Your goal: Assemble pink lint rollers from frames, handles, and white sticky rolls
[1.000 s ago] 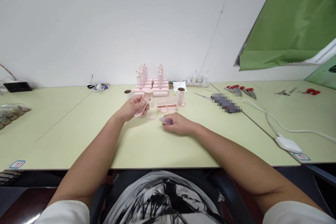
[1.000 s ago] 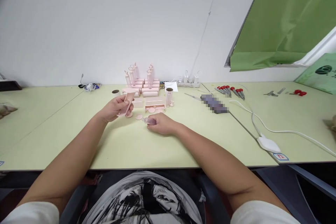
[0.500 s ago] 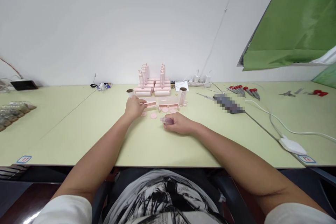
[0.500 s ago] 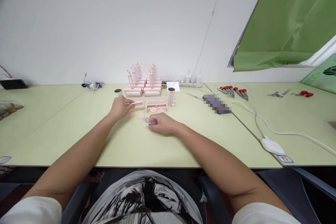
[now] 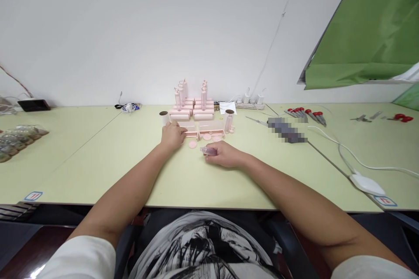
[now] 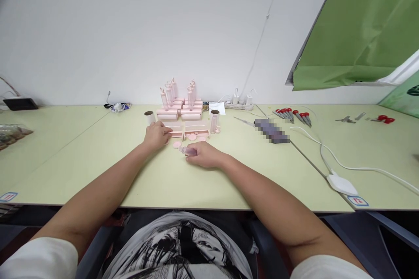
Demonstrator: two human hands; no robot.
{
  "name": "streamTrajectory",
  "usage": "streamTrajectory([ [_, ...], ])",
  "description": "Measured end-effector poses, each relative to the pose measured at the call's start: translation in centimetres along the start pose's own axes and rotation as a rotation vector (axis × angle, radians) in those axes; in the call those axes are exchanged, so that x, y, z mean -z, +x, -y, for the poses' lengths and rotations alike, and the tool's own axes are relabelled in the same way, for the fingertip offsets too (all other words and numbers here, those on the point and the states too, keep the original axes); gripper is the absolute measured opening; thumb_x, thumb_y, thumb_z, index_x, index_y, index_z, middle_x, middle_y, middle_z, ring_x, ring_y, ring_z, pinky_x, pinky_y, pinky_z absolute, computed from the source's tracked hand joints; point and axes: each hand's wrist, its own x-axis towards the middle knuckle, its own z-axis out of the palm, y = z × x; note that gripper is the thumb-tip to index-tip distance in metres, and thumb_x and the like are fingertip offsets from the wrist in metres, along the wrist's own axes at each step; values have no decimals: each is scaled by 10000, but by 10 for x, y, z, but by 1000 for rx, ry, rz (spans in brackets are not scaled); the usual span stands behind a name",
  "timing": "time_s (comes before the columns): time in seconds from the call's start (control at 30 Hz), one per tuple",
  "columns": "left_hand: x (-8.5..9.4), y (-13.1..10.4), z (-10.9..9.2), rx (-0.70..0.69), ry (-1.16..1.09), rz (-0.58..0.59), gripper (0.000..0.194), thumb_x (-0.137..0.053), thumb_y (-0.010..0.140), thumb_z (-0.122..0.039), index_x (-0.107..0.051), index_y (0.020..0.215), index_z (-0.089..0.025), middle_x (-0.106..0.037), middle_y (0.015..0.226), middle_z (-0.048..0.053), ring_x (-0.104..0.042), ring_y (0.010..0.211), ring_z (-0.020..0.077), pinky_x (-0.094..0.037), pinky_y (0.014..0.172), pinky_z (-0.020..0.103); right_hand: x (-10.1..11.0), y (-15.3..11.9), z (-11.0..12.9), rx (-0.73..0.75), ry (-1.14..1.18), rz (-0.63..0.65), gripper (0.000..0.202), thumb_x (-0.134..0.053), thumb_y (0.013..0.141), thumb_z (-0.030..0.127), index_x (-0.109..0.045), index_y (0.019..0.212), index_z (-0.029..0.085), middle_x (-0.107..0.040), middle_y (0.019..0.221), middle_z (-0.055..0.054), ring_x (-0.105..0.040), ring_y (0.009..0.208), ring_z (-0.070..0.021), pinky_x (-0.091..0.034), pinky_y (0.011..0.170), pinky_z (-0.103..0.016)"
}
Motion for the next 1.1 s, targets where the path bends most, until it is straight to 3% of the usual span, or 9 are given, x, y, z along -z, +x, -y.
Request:
streamTrajectory([
  [0.23,-1,0,1,-11,-21,0,334,-514,857,-351,-755,1069,-258,-610,1049,127,-526,1032,332,-407,872,452,1,-1,2,5,-4,6,230,-580,764,285,-390,669,197,-372,645,57,-362,613,-105,-248,574,-253],
  [0.4,11,-6,-6,-26,-40,7,366,-552,826,-395,-702,1115,-229,-623,1071,121,-533,1077,336,-394,901,449,1,-1,4,5,-7,7,229,-585,761,277,-391,669,196,-377,641,58,-363,612,-105,-250,574,-252],
  [0.6,25,-17,-21,-171,-38,148,361,-624,753,-542,-667,871,-204,-681,944,91,-588,971,310,-395,819,395,1,-1,2,3,-21,7,248,-594,764,291,-383,671,197,-381,641,60,-369,617,-106,-263,581,-250],
  [0.8,19,-21,-25,-196,-81,247,282,-622,760,-493,-673,848,-230,-717,919,51,-627,896,261,-397,735,327,1,0,2,4,-19,6,226,-593,763,291,-405,682,196,-392,646,58,-375,618,-107,-262,585,-251],
  [1.1,17,-17,-18,-174,-76,218,218,-550,794,-402,-647,736,-216,-704,830,56,-621,776,236,-377,664,318,1,0,2,-5,-7,2,221,-594,758,292,-412,679,195,-394,645,56,-375,618,-109,-260,583,-250],
])
